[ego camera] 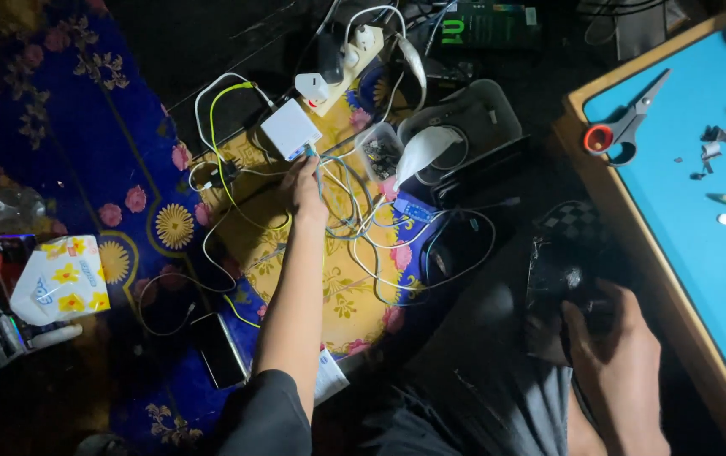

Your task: Connecting internal ribbon cables and wires of a mobile phone and testing the connection with a charger.

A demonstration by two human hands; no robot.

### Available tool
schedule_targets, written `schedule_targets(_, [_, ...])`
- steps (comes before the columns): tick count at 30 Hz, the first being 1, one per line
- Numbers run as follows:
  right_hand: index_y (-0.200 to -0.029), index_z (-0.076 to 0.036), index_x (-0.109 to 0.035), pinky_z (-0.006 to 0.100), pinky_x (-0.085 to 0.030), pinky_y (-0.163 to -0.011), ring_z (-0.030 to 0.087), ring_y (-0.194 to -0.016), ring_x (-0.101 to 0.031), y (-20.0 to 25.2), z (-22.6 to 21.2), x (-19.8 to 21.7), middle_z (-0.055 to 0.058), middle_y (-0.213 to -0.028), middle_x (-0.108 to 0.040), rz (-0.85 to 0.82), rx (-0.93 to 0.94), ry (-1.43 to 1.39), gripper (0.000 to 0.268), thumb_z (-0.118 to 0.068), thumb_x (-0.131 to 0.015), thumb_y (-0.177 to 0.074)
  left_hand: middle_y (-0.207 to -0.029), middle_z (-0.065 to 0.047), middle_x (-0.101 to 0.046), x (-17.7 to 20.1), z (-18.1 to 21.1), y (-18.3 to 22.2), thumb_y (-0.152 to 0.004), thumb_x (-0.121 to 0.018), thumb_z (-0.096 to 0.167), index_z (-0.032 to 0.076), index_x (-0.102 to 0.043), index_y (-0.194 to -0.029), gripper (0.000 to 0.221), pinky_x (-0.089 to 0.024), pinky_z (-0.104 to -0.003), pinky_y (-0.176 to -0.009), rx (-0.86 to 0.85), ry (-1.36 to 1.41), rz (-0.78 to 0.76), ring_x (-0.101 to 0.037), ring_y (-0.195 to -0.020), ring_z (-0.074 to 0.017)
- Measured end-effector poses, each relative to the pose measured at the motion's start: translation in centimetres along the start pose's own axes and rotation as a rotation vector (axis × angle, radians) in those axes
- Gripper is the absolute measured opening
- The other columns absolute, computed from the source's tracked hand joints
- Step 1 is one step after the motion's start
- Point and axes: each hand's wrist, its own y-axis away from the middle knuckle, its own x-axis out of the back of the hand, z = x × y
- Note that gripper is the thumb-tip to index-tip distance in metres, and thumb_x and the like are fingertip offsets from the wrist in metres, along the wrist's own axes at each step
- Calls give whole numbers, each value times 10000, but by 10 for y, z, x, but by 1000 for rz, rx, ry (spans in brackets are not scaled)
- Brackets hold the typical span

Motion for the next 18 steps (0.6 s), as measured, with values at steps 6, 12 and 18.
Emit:
schedule_targets(6, [-1562,-128,-568,683,-505,-989,539,-1262,-599,9,9,-13,314,-1318,-584,212,85,229,702,-498,-724,-987,-970,-151,-830,-6,17,20,-723,-885,-33,68,-769,-860,206,-646,-419,-875,-33,69,52,-769,-951,-287])
schedule_targets(12, [-1243,-57,-741,325,-557,-831,208,-954,-694,24,-76,-48,117,-1118,-697,160,647,-270,315,-172,-810,-958,-1108,-136,-858,15,91,157,-792,-897,218,30,-816,-1120,387,-669,-327,-872,-216,-307,-148,-819,-1025,-220])
schedule_targets(18, [-1224,-33,-770,415,-592,-953,220,-1035,-689,-51,-156,-186,127,-1076,-771,-456,275,-915,368,-324,-798,-1000,-863,-30,-762,37,106,243,-832,-875,72,136,-805,-934,139,-587,-302,-812,-210,-280,-370,-695,-838,-125])
